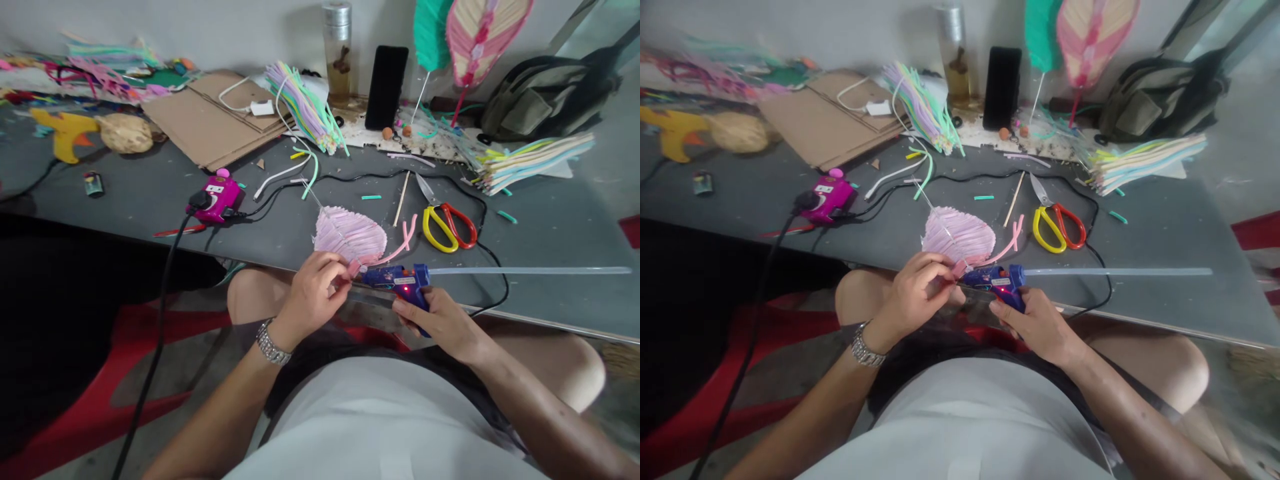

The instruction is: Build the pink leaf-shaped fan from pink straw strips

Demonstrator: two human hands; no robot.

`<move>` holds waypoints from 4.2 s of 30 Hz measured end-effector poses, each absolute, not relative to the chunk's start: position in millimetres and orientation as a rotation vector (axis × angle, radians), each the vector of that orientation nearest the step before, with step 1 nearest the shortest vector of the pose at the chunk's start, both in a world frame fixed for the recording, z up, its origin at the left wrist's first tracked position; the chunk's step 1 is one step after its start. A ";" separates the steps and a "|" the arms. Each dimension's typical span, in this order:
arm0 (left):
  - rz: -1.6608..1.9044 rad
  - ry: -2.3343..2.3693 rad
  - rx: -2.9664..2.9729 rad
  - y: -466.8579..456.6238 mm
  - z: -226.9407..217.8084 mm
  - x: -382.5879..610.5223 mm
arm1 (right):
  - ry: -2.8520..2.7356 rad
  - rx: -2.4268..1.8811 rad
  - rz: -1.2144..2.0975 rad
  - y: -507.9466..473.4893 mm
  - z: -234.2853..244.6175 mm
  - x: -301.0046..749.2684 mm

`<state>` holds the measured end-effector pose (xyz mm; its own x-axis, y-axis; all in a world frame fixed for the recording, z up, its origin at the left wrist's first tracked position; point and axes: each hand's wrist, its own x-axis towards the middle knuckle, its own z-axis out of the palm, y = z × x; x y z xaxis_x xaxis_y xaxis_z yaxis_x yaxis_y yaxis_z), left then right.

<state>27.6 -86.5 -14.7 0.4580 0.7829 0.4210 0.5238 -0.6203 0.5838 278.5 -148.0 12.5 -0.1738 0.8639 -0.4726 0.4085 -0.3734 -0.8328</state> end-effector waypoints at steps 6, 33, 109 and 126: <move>0.984 1.107 2.340 -87.7 -16.8 29.3 | -1.464 -1.712 1.556 -146.7 17.5 274.0; 1.023 1.078 2.366 -86.8 -21.6 27.9 | -1.497 -1.760 1.551 -147.6 20.4 271.4; 1.455 1.105 2.472 -94.5 -54.1 32.8 | -1.071 -1.541 1.183 -133.6 -0.7 276.6; 1.418 1.116 2.432 -91.8 -53.4 24.9 | -0.866 -1.393 1.290 -131.8 0.7 275.1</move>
<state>24.9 -91.8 -53.4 0.2921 0.6431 0.7078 0.5371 -0.7227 0.4350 275.1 -131.8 0.7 0.1722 0.9515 -0.2549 -0.1237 -0.2358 -0.9639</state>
